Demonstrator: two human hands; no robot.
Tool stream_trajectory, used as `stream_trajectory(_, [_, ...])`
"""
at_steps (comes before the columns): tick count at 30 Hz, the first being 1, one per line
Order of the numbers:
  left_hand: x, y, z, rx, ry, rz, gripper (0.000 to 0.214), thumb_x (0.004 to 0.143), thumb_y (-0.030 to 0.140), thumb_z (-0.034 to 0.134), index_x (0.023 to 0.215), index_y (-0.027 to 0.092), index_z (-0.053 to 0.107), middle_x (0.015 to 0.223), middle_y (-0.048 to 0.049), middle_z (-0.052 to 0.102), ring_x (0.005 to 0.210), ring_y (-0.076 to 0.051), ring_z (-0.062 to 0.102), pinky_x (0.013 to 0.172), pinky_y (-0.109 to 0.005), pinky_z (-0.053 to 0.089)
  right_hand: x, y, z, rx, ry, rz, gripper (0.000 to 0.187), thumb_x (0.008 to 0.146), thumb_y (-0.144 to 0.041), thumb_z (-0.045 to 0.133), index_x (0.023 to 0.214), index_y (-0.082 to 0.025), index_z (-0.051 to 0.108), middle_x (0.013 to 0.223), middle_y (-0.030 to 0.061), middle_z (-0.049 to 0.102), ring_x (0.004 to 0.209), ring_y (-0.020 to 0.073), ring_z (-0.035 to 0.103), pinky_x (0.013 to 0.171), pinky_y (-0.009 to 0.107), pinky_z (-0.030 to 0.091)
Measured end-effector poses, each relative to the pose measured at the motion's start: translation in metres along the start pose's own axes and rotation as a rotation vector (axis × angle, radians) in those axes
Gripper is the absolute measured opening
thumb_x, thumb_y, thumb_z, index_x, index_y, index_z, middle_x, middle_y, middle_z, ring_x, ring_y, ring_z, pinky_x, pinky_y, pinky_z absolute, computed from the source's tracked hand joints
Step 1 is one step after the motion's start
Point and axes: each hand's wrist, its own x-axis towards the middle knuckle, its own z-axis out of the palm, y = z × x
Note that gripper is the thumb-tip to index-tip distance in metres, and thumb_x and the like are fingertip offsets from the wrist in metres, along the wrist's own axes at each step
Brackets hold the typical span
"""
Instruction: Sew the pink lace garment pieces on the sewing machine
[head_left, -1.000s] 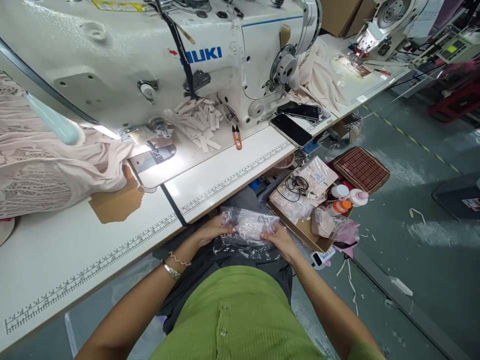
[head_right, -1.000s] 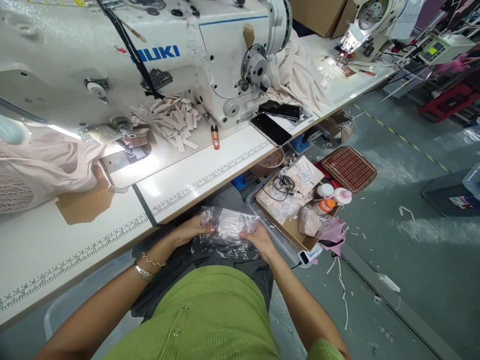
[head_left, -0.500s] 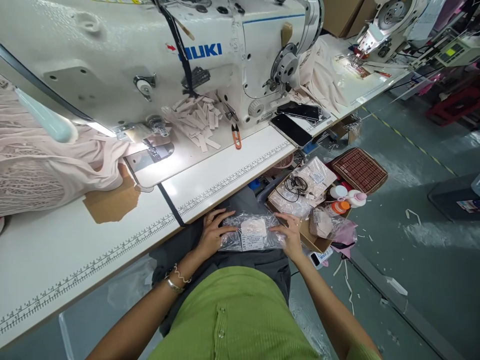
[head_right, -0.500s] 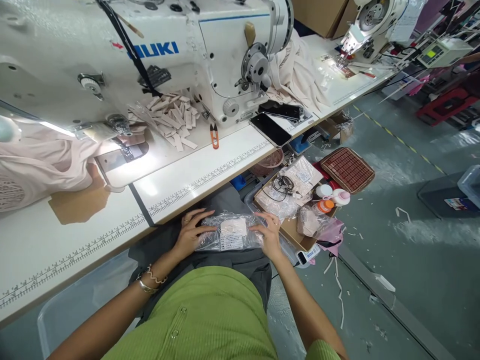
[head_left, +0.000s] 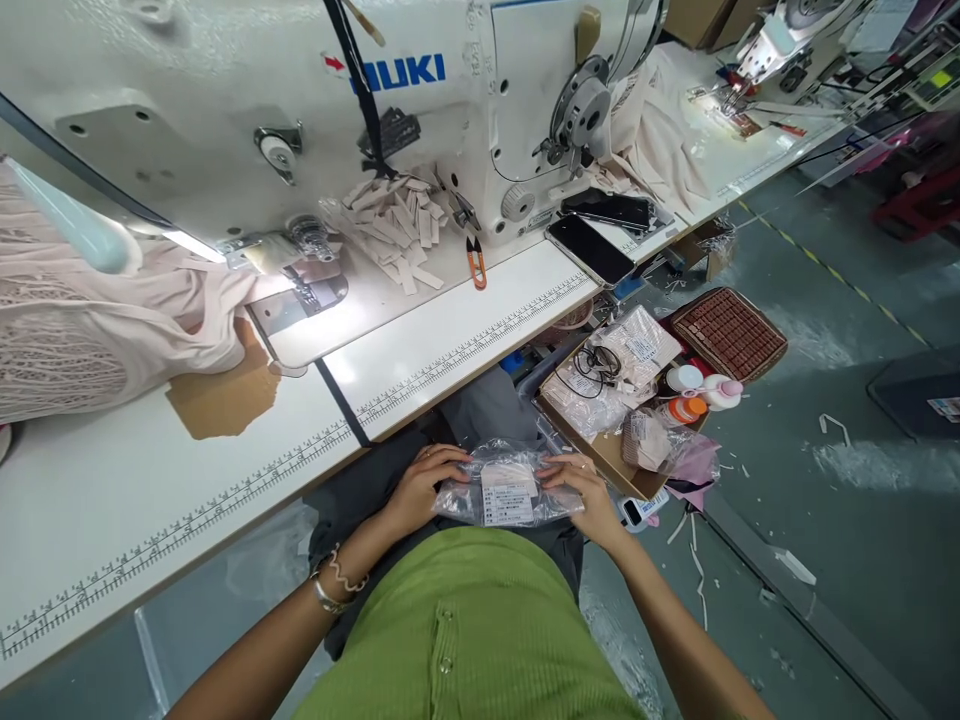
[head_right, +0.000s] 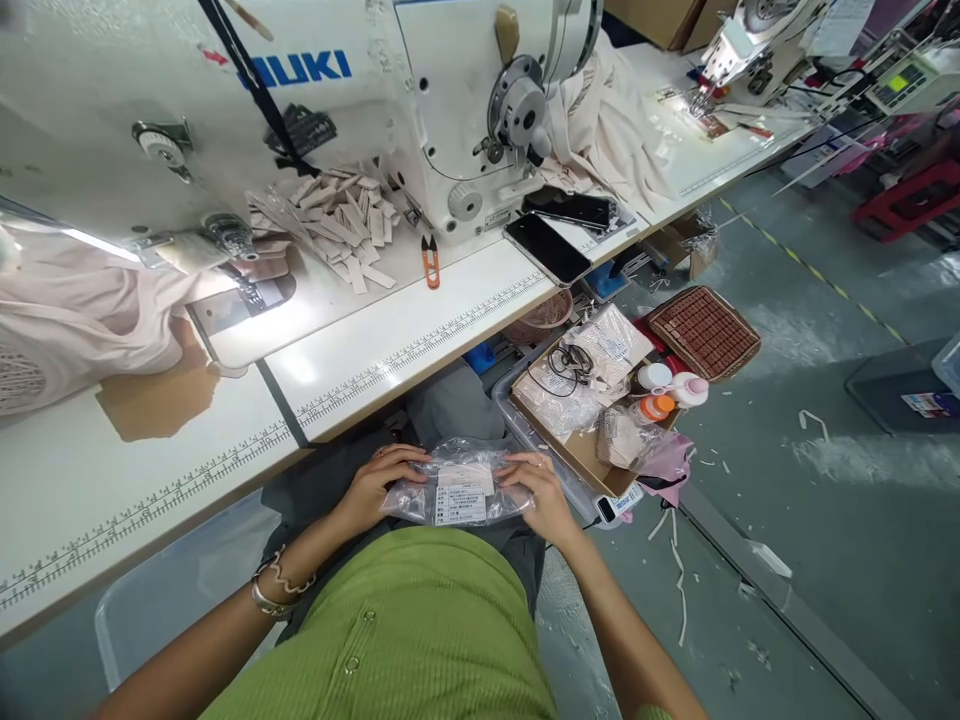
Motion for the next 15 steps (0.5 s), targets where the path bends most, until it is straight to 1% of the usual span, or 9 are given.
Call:
stream_trajectory(2, [-0.006, 0.0, -0.001, 0.016, -0.087, -0.046, 0.016, 0.094, 0.032, 0.065, 0.083, 0.02, 0.065, 0.117, -0.0101, 0.072, 0.108, -0.023, 0.065, 0.092, -0.038, 0.048, -0.002, -0.004, -0.003, 0.015, -0.077, -0.017, 0.009, 0.092, -0.021, 0.062, 0.091, -0.026, 0.07, 0.1, 0.0047, 0.078, 0.111, 0.0247, 0.065, 0.093, 0.044, 0.049])
stream_trajectory(3, [-0.008, 0.001, -0.002, 0.027, -0.11, -0.059, 0.018, 0.095, 0.031, 0.063, 0.081, 0.019, 0.064, 0.119, -0.0102, 0.071, 0.11, -0.023, 0.064, 0.092, -0.038, 0.048, -0.003, -0.006, -0.004, -0.014, -0.079, -0.023, 0.01, 0.091, -0.021, 0.062, 0.09, -0.026, 0.07, 0.101, 0.0049, 0.078, 0.108, 0.0248, 0.066, 0.091, 0.044, 0.05])
stream_trajectory(5, [-0.005, 0.006, -0.002, 0.072, -0.08, -0.049, 0.021, 0.097, 0.026, 0.057, 0.077, 0.02, 0.062, 0.117, -0.0086, 0.072, 0.109, -0.023, 0.062, 0.09, -0.037, 0.049, -0.002, -0.01, -0.005, -0.119, -0.002, -0.027, 0.014, 0.091, -0.02, 0.06, 0.091, -0.026, 0.072, 0.101, 0.0054, 0.078, 0.1, 0.0247, 0.068, 0.087, 0.044, 0.051])
stream_trajectory(6, [-0.002, 0.01, -0.001, 0.116, -0.017, -0.038, 0.023, 0.098, 0.024, 0.055, 0.077, 0.02, 0.063, 0.115, -0.0072, 0.073, 0.107, -0.022, 0.061, 0.089, -0.037, 0.049, 0.0, -0.011, -0.005, -0.171, 0.069, -0.023, 0.018, 0.092, -0.019, 0.058, 0.093, -0.027, 0.074, 0.1, 0.0057, 0.078, 0.094, 0.0243, 0.069, 0.084, 0.044, 0.052])
stream_trajectory(8, [0.007, 0.018, 0.0, 0.231, 0.181, -0.034, 0.022, 0.098, 0.022, 0.056, 0.078, 0.021, 0.065, 0.114, -0.005, 0.073, 0.104, -0.022, 0.06, 0.087, -0.037, 0.05, 0.003, -0.014, -0.003, -0.23, 0.242, 0.005, 0.026, 0.093, -0.018, 0.052, 0.101, -0.028, 0.075, 0.1, 0.0061, 0.077, 0.089, 0.0236, 0.071, 0.081, 0.043, 0.055])
stream_trajectory(10, [0.015, 0.023, 0.001, 0.322, 0.367, -0.04, 0.016, 0.096, 0.022, 0.06, 0.083, 0.023, 0.069, 0.119, -0.0043, 0.072, 0.107, -0.022, 0.06, 0.091, -0.039, 0.051, 0.004, -0.012, -0.001, -0.24, 0.38, 0.035, 0.031, 0.095, -0.019, 0.049, 0.108, -0.029, 0.074, 0.105, 0.0068, 0.077, 0.095, 0.0239, 0.072, 0.085, 0.043, 0.057])
stream_trajectory(11, [0.017, 0.023, 0.002, 0.337, 0.415, -0.028, 0.013, 0.096, 0.022, 0.061, 0.086, 0.023, 0.07, 0.122, -0.0044, 0.071, 0.11, -0.023, 0.06, 0.094, -0.041, 0.052, 0.004, -0.01, 0.0, -0.238, 0.402, 0.035, 0.033, 0.095, -0.018, 0.047, 0.111, -0.028, 0.074, 0.11, 0.0071, 0.076, 0.101, 0.0238, 0.071, 0.089, 0.043, 0.057])
stream_trajectory(13, [0.015, 0.018, 0.003, 0.309, 0.383, 0.037, 0.014, 0.098, 0.019, 0.057, 0.093, 0.023, 0.07, 0.127, -0.0053, 0.069, 0.119, -0.023, 0.06, 0.099, -0.042, 0.053, 0.001, -0.003, 0.002, -0.228, 0.316, -0.003, 0.038, 0.094, -0.014, 0.043, 0.115, -0.027, 0.072, 0.12, 0.0072, 0.073, 0.111, 0.0226, 0.069, 0.094, 0.041, 0.057])
stream_trajectory(15, [0.006, 0.006, 0.004, 0.253, 0.233, 0.128, 0.021, 0.101, 0.014, 0.049, 0.103, 0.021, 0.068, 0.128, -0.0068, 0.068, 0.128, -0.022, 0.057, 0.101, -0.041, 0.054, -0.004, 0.006, 0.002, -0.215, 0.122, -0.067, 0.045, 0.092, -0.008, 0.038, 0.116, -0.027, 0.071, 0.122, 0.0065, 0.072, 0.111, 0.0207, 0.068, 0.092, 0.04, 0.057])
